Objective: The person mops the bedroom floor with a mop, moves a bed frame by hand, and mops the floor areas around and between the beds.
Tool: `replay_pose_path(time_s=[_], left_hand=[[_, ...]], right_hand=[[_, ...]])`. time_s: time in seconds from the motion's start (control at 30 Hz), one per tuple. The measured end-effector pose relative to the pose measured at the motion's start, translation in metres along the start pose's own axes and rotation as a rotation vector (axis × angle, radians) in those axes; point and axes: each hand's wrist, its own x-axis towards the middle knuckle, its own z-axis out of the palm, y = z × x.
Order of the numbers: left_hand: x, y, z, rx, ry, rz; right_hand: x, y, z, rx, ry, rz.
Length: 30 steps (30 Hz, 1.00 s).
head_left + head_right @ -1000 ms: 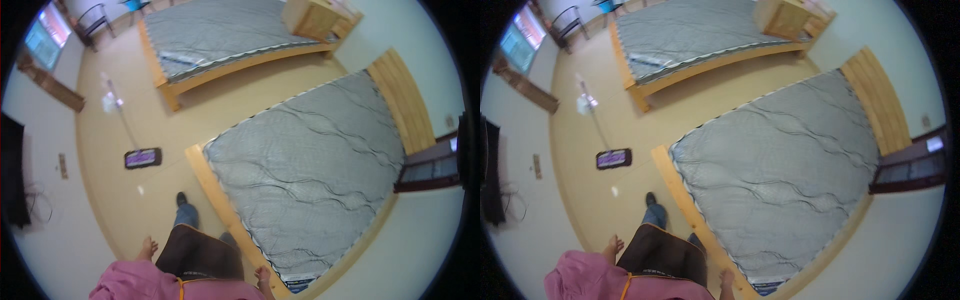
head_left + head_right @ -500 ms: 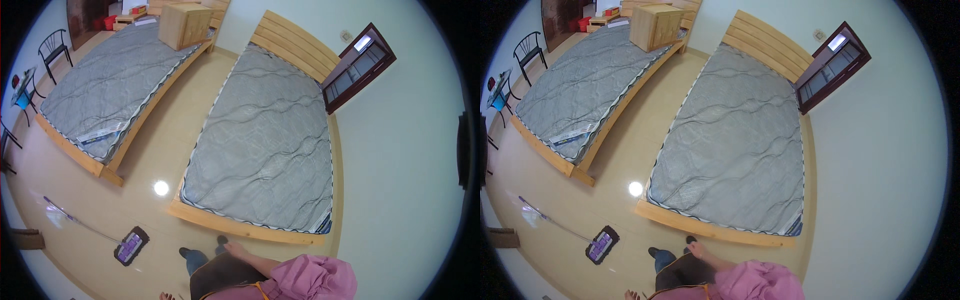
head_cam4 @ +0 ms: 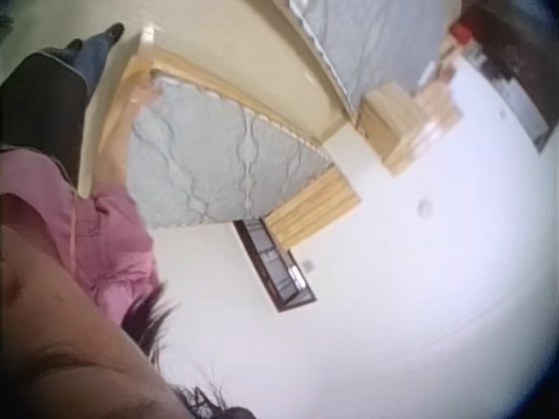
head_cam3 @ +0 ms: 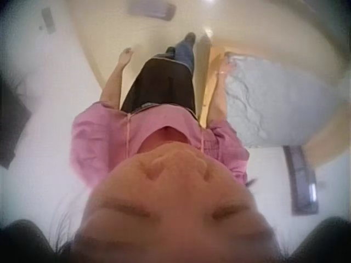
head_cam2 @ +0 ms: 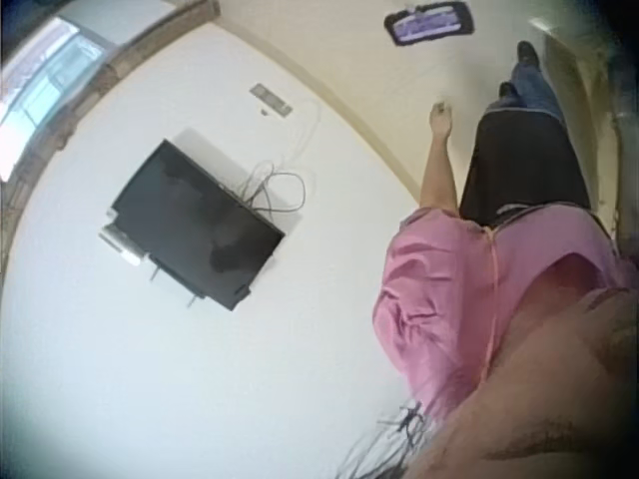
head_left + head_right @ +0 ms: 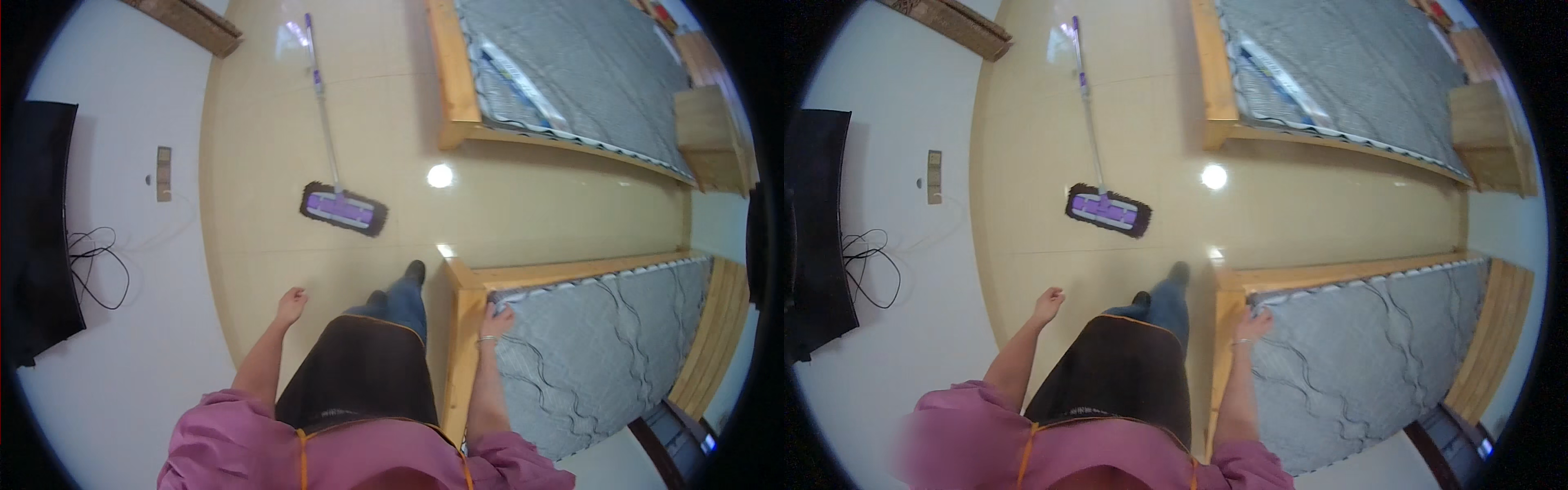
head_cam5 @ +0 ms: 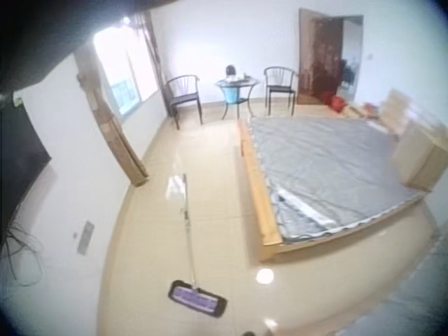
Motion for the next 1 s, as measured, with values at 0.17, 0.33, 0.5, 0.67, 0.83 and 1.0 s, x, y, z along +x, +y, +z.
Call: replay_pose_path(time_s=[0.17, 0.33, 0.5, 0.67, 0.83, 1.0], left_hand=[[0.092, 0.026, 0.022, 0.116, -0.052, 0.054], [0.242, 0.053, 0.068, 0.054, 0.055, 0.237], [0.407, 0.045, 0.106, 0.028, 0.139, 0.048], [0.497, 0.041, 0.136, -0.314, 0.124, -0.188], [0.542, 0.031, 0.122, -0.942, 0.037, -0.239], [0.471, 0.049, 0.143, -0.861, 0.289, -0.161]], right_hand=[[0.005, 0.011, 0.030, -0.157, 0.019, 0.043], [-0.004, 0.024, 0.038, -0.443, 0.132, -0.171], [-0.003, 0.008, 0.047, -0.475, 0.092, -0.055], [-0.001, 0.009, 0.034, -0.541, 0.088, -0.146], [-0.003, 0.000, 0.045, -0.504, 0.076, -0.151], [-0.004, 0.012, 0.038, -0.618, 0.061, -0.277]])
